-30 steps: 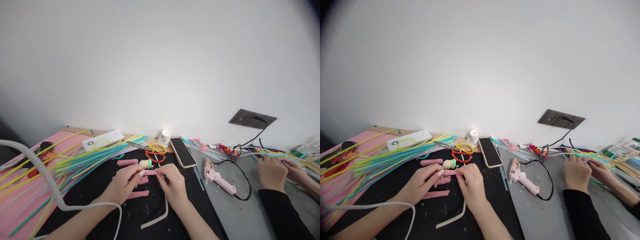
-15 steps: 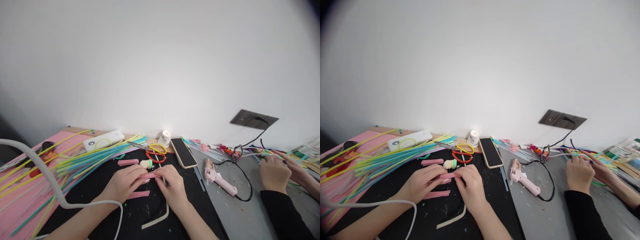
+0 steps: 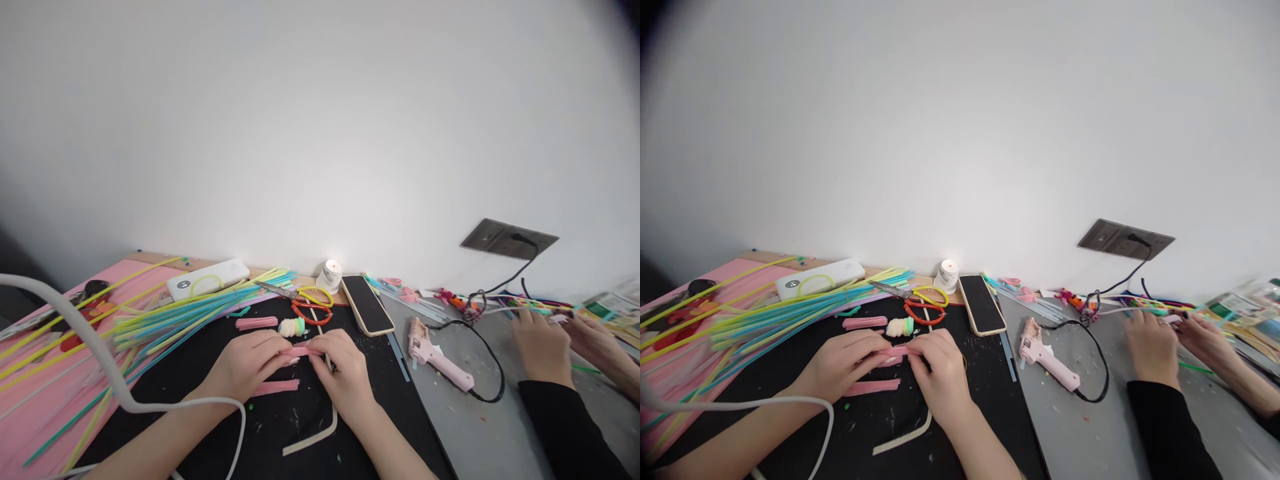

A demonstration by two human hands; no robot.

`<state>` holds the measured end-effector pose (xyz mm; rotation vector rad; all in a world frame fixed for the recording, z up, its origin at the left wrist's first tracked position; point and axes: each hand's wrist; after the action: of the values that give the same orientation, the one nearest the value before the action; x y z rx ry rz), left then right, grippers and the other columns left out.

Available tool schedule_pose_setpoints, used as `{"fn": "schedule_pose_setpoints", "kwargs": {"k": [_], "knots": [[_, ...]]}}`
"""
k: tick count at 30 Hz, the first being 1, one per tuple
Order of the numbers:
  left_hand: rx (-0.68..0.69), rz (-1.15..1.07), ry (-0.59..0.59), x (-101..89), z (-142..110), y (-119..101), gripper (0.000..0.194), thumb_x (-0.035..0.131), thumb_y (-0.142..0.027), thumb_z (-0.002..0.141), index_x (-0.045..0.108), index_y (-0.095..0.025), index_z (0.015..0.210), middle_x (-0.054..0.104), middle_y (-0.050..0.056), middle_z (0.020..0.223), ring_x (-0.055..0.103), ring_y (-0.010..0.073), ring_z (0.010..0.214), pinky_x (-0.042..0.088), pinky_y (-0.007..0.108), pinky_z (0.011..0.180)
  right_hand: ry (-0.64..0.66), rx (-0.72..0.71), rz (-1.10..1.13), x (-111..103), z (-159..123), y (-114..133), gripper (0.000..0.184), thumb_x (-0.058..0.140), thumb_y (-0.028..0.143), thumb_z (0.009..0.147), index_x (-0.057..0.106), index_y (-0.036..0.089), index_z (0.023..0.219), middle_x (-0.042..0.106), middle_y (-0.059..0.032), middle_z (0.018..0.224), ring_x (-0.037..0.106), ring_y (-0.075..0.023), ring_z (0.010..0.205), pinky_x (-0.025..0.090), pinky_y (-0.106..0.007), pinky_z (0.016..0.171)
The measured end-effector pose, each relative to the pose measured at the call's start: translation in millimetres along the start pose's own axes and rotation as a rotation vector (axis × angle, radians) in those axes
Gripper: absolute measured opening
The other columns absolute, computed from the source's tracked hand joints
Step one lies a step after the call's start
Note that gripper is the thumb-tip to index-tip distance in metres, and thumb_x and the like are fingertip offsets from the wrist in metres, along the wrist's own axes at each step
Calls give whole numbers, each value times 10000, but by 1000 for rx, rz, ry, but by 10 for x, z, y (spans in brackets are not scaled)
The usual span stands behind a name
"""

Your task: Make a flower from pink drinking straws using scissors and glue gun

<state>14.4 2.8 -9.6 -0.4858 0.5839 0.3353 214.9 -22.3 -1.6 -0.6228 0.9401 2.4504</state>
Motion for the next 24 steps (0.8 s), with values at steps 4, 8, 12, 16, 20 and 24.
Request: {"fn": "schedule_pose_setpoints", "kwargs": {"k": [4,8,12,16,20,24], "knots": [[-17,-11,12,18,-39,28,135,503,-242,940,612,-191,879,703,4,784,663,123,693,524,226,670,8,14,10,-8,15,12,150,586,78,848,646,215,863,703,-45,802,630,-199,765,538,-324,680],[-26,-31,33,24,-61,50,94,528,-226,927,604,-185,889,700,5,798,657,121,701,529,233,690,16,29,26,-13,18,18,158,615,77,826,648,217,893,706,-37,821,632,-194,776,534,-319,697],[-35,-58,54,37,-68,54,76,545,-214,917,608,-184,886,685,8,788,638,121,679,528,236,650,30,42,50,-9,12,35,172,649,84,808,652,217,917,714,-35,857,632,-189,797,528,-314,722],[-42,-87,73,48,-75,48,112,529,-214,920,626,-181,874,676,13,768,624,126,657,533,240,623,49,21,75,-3,18,59,143,638,103,834,664,221,911,719,-31,856,643,-175,796,529,-299,731],[-61,-105,86,33,-60,29,115,553,-232,909,630,-178,843,667,11,740,606,123,628,524,234,599,47,24,90,-4,24,65,137,625,104,843,665,222,899,720,-32,844,646,-182,785,531,-312,717],[-93,-113,109,19,-43,19,105,581,-246,895,622,-178,827,666,3,736,597,113,620,513,220,596,37,53,89,-14,16,52,124,614,105,841,653,222,851,706,-31,805,639,-185,765,529,-313,692]]}}
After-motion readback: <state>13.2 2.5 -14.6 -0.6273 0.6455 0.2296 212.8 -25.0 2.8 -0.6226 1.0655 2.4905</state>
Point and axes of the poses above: each hand's wrist, its own z-axis towards the middle knuckle, its own x-axis out of the palm, y = z × x
